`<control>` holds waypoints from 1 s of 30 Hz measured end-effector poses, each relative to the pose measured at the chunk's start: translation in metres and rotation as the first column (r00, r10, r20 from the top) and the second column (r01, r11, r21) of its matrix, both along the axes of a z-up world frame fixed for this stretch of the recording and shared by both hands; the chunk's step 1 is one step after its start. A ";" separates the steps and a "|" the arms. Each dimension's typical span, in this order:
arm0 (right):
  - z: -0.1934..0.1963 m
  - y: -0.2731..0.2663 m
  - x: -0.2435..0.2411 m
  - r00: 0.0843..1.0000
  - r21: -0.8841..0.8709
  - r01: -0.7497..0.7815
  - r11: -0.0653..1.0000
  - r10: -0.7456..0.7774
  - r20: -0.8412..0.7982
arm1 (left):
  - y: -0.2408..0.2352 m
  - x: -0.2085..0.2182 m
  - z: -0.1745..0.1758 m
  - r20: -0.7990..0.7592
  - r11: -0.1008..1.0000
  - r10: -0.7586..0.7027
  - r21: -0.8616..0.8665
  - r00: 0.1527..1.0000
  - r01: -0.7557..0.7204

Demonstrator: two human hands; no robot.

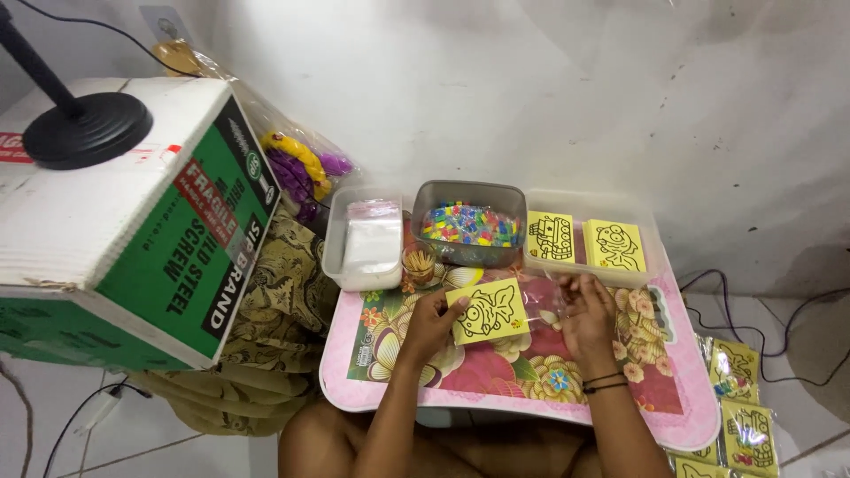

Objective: The person is applying colorful gems to various sticker designs using a small wooden stick. The person is also seen placing finished stickers into small plastic bags.

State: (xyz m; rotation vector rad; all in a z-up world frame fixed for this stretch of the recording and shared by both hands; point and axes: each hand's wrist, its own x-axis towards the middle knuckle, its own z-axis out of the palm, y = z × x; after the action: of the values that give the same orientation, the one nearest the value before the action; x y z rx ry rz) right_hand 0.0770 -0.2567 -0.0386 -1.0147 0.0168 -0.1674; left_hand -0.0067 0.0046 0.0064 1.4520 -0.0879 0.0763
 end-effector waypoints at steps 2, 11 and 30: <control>-0.007 0.002 0.000 1.000 0.001 0.000 1.000 0.000 0.006 | 0.000 0.004 -0.005 0.010 1.000 0.005 0.010 1.000 -0.005; 0.003 -0.014 0.019 0.966 -0.075 0.258 0.963 -0.256 0.041 | 0.005 0.008 -0.013 -0.009 0.998 0.017 0.063 1.000 -0.016; 0.145 0.123 0.110 0.872 -0.831 0.062 -0.552 0.435 -0.224 | 0.013 0.013 -0.021 0.006 0.996 -0.009 0.092 1.000 0.008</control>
State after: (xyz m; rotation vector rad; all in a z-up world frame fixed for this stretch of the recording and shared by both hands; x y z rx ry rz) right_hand 0.1868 -0.1336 0.1067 -3.0085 -0.9196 0.2106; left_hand 0.0063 0.0172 -0.0149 1.5434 -0.1039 0.0706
